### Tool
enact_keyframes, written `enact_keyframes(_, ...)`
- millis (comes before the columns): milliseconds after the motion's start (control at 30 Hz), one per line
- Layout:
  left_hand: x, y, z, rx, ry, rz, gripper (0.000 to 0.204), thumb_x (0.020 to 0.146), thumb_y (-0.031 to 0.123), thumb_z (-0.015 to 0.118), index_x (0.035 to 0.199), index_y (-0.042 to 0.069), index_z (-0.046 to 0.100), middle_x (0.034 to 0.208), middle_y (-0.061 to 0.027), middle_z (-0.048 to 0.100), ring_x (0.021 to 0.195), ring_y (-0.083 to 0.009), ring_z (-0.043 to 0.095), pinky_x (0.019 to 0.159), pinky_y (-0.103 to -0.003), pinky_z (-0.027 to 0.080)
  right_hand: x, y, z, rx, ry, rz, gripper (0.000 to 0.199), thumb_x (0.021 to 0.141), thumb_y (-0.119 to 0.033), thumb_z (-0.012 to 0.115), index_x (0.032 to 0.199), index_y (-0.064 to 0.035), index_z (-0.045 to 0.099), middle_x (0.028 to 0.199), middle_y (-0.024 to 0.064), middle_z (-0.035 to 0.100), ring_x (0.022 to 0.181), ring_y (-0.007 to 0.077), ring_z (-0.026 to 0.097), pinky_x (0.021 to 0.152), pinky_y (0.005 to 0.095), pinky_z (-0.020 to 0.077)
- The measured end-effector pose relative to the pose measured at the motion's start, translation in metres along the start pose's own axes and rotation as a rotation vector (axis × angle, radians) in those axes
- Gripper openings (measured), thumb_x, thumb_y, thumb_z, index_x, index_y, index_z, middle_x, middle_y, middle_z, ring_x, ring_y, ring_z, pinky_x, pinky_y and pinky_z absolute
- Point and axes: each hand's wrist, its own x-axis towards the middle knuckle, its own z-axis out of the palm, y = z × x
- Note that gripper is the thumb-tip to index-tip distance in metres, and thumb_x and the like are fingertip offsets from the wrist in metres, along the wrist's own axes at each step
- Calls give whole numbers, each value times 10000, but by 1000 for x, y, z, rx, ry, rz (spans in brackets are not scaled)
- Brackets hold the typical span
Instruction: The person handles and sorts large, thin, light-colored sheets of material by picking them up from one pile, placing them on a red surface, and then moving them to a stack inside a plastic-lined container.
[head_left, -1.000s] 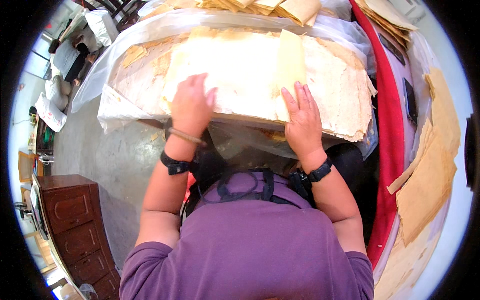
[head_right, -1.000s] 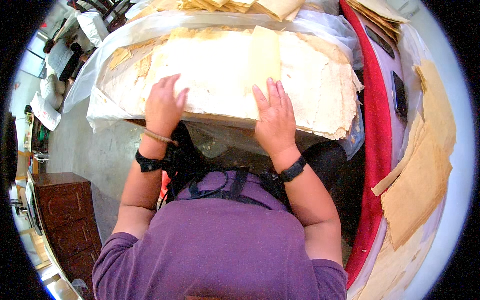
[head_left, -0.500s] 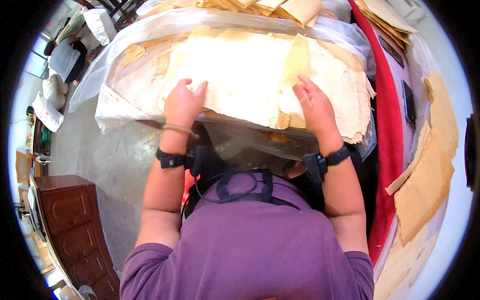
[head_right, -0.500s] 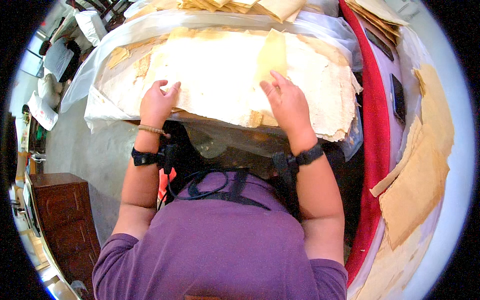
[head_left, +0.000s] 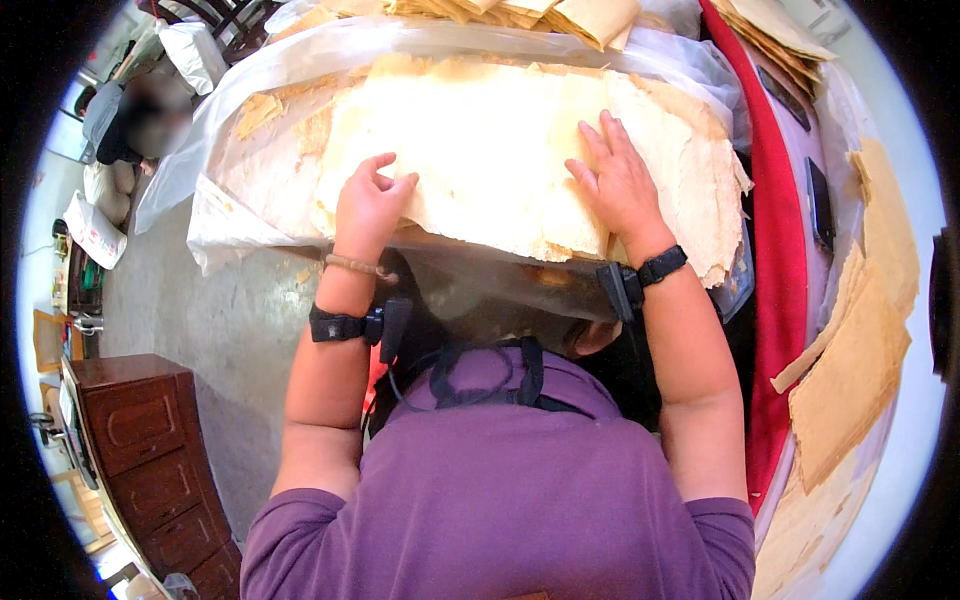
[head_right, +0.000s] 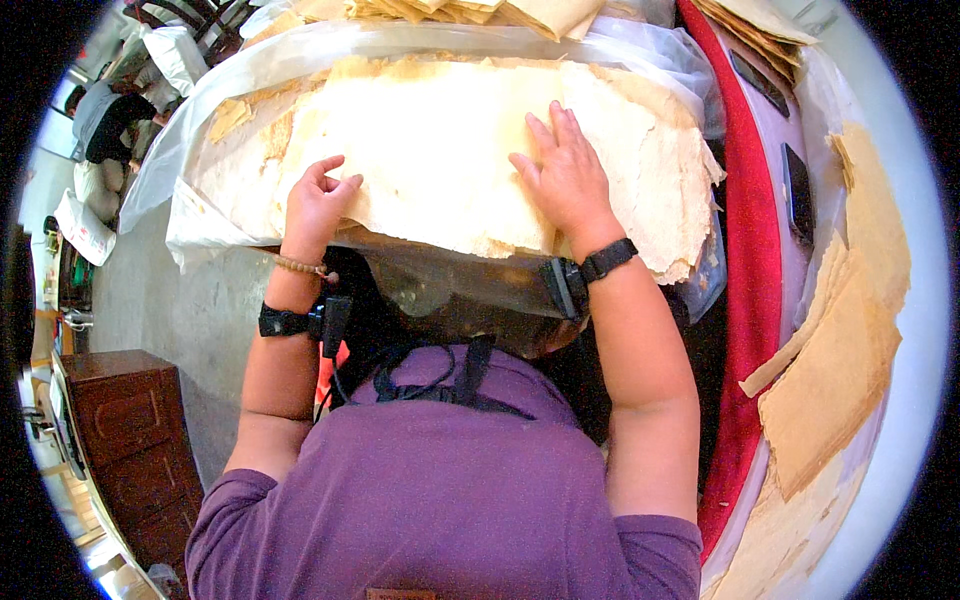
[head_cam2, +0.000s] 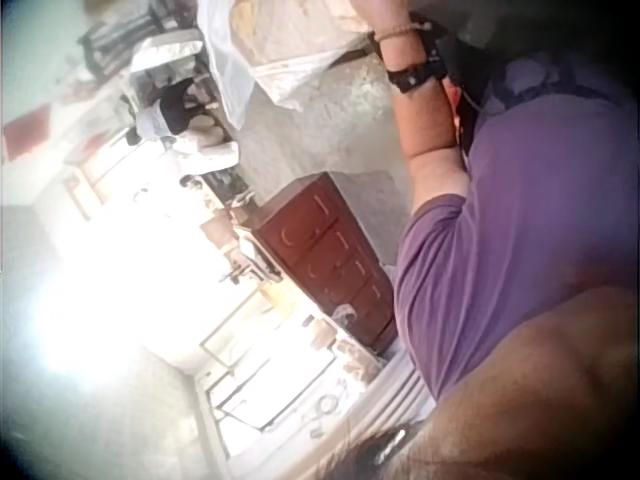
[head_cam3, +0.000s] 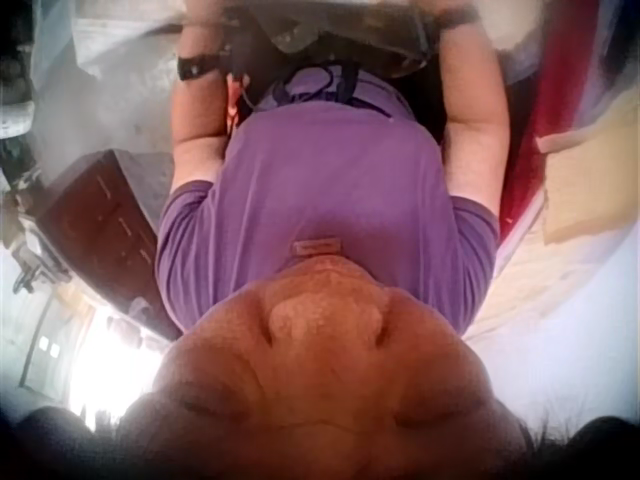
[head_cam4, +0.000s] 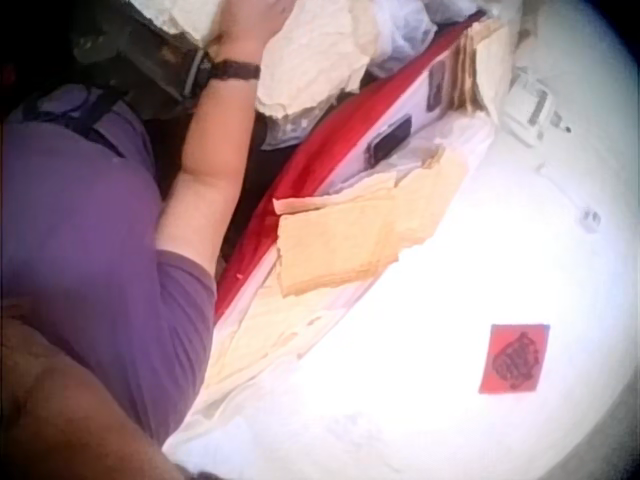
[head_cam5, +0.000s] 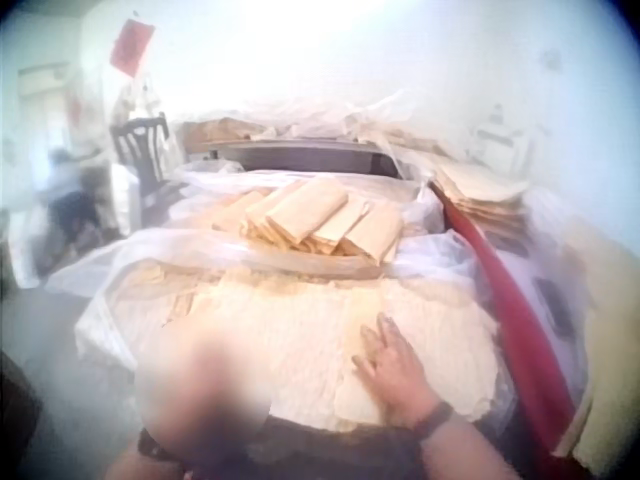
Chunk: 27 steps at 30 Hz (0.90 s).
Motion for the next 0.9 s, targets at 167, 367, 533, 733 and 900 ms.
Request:
enact_keyframes(167,-29,23,4,423,426,520,489,827,251,788,1256,63,647,1110,-133,684,1031,-293,648,882,-402,525,-6,4,4,-97,-72,44,573,959,-456,593,1443,-151,552,1577,219,379,1466,367,350,1212,424,286)
enact_keyframes(367,-69,55,54,387,-124,1094,390,833,285,768,1181,133,677,1288,-67,645,1213,-276,596,1030,-406,478,-2,6,2,-60,-75,39,559,962,-455,583,1440,-167,557,1572,210,394,1470,376,340,1215,448,270)
enact_keyframes(533,-64,47,74,332,-163,1056,232,858,263,728,1034,120,683,1208,-47,677,1157,-241,621,974,-402,502,3,-3,-2,-62,-157,-6,561,956,-422,589,1442,-145,550,1578,204,384,1485,407,293,1224,461,242)
enact_keyframes(733,-63,46,72,285,-151,1067,233,851,248,736,1035,113,689,1167,-64,687,1092,-268,643,965,-409,510,-8,-13,-3,-221,-3,-80,498,933,-371,644,1380,-154,608,1522,137,472,1453,350,355,1201,457,279)
enact_keyframes(900,-48,37,22,208,122,818,201,853,161,725,1041,94,702,1083,-95,707,1010,-297,654,893,-419,536,-12,-23,-13,-147,19,-187,348,898,-294,689,1215,-152,686,1250,89,623,1164,294,565,1001,417,464)
